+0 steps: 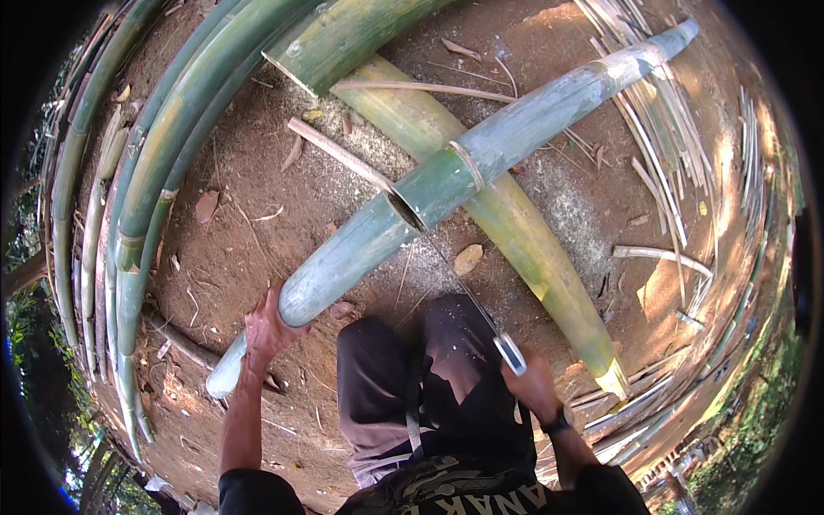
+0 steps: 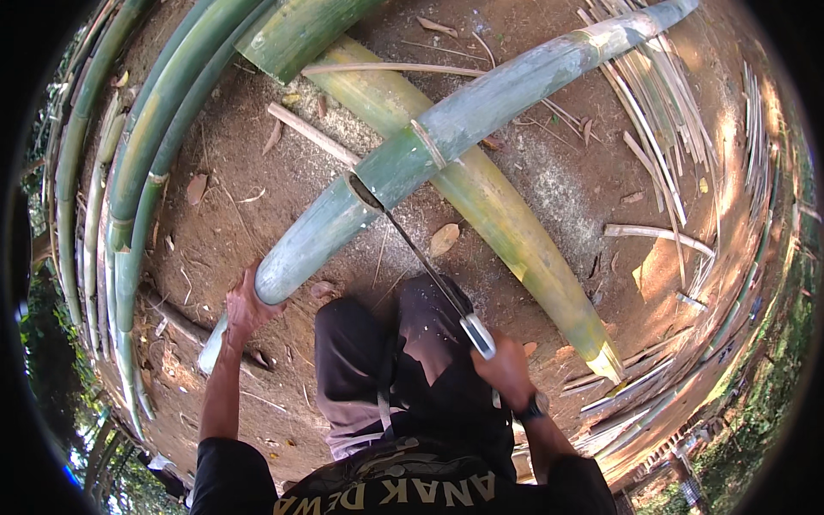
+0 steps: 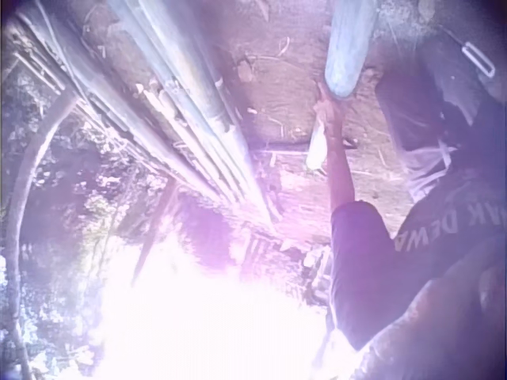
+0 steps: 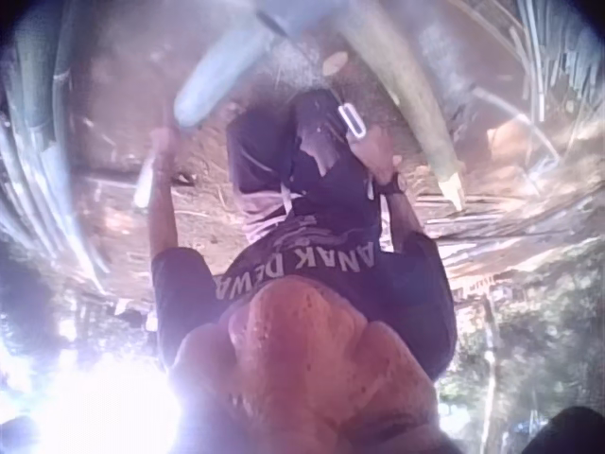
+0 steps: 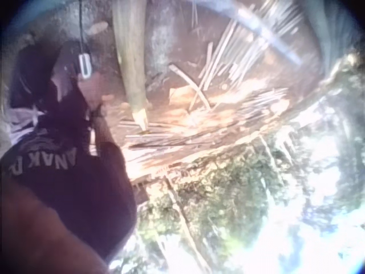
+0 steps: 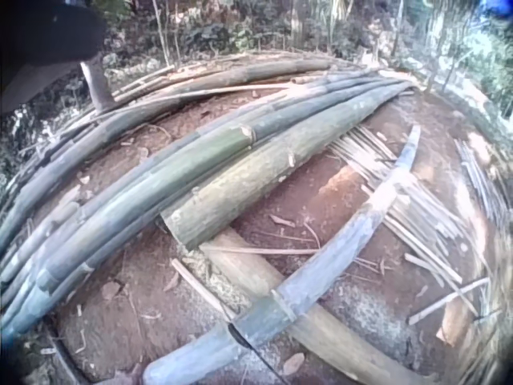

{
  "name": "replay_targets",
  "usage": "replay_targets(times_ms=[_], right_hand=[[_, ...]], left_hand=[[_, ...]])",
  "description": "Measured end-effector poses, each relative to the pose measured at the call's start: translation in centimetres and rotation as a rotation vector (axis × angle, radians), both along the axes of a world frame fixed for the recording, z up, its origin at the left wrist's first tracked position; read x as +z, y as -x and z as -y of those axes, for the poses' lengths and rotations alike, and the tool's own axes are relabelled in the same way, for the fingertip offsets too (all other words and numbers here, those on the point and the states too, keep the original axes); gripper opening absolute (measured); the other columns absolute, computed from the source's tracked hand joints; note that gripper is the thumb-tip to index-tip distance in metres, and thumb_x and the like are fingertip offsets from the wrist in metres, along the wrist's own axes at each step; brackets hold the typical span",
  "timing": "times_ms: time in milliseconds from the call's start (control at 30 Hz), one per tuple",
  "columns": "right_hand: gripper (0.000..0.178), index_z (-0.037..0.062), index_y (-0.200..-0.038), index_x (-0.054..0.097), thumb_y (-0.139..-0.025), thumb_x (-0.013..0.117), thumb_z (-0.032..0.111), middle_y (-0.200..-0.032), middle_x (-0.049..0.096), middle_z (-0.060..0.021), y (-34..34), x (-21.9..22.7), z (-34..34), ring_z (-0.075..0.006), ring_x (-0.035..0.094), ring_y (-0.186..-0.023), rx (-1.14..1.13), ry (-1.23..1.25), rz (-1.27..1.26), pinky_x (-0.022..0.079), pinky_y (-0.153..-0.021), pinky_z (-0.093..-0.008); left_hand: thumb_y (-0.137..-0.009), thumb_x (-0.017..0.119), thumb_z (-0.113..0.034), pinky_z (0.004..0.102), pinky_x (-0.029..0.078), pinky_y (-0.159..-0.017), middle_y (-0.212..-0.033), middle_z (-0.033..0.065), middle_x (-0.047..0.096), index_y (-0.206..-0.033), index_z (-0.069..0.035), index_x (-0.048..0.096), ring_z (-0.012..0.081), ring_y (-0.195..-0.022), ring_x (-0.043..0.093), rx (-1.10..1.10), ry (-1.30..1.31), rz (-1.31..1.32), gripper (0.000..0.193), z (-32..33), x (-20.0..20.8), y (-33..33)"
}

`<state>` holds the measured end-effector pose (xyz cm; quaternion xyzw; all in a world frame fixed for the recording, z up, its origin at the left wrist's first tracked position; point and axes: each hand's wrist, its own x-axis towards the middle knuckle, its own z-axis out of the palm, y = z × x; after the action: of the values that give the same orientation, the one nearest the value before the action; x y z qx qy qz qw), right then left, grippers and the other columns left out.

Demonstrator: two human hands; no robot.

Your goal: The person selects a long bamboo pole from a pile and positions it on a support. Using a hand saw, they cut the bamboo pole into a shorter segment. The person then lifts the cut piece and moves it to a different location.

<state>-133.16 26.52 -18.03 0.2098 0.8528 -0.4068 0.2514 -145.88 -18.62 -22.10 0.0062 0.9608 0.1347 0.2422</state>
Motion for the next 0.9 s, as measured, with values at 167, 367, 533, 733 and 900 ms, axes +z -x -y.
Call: replay_targets(times_ms=[167,367,533,733,900], right_hand=[[0.026,-0.0028,-0.088,0.065,-0.078,0.069,0.021,-0.077,0.066,-0.0284,4.1,-2.6,1.3,-0.0465,0.067,-0.078,0.138,-0.097,-0.007,0.055,-0.072,-0.0523],[0.027,-0.0037,-0.086,0.066,-0.079,0.068,0.022,-0.081,0.066,-0.0289,13.1,-3.4,6.2,-0.0484,0.065,-0.083,0.072,-0.001,0.025,0.053,-0.072,-0.0529],[0.023,-0.0031,-0.088,0.066,-0.075,0.072,0.015,-0.076,0.066,-0.0266,-2.1,2.0,-1.7,-0.0445,0.067,-0.076,0.061,0.002,0.088,0.055,-0.071,-0.0507],[0.029,-0.006,-0.083,0.064,-0.081,0.066,0.023,-0.075,0.064,-0.0301,15.0,-6.9,6.7,-0.0481,0.065,-0.077,0.085,0.022,-0.067,0.054,-0.068,-0.0509],[0.025,-0.0047,-0.085,0.064,-0.081,0.067,0.019,-0.077,0.066,-0.0281,6.9,-2.7,3.1,-0.0463,0.066,-0.077,0.064,0.028,0.01,0.054,-0.066,-0.0495]], left_hand=[[-0.062,0.084,-0.035,0.0503,0.056,-0.085,-0.111,0.0213,0.066,-0.136,-0.009,0.047,0.04,-0.1,0.067,-0.022,-0.002,-0.062,0.087,-0.6,0.0,0.4],[-0.061,0.084,-0.033,0.05,0.057,-0.082,-0.109,0.0219,0.066,-0.135,-0.007,0.047,0.0406,-0.098,0.067,-0.055,0.032,-0.057,0.087,-0.8,0.1,0.6],[-0.061,0.085,-0.033,0.0493,0.057,-0.082,-0.107,0.0209,0.067,-0.134,-0.007,0.047,0.0392,-0.096,0.068,-0.036,-0.019,-0.097,0.086,0.0,0.1,-0.2],[-0.059,0.086,-0.031,0.05,0.057,-0.082,-0.108,0.0213,0.067,-0.134,-0.008,0.048,0.0404,-0.095,0.068,-0.052,-0.056,-0.134,0.087,-1.0,-0.5,0.2],[-0.061,0.084,-0.034,0.0502,0.057,-0.081,-0.106,0.0211,0.067,-0.133,-0.008,0.049,0.0386,-0.094,0.069,-0.058,-0.01,-0.153,0.084,-0.1,-0.6,0.5]])
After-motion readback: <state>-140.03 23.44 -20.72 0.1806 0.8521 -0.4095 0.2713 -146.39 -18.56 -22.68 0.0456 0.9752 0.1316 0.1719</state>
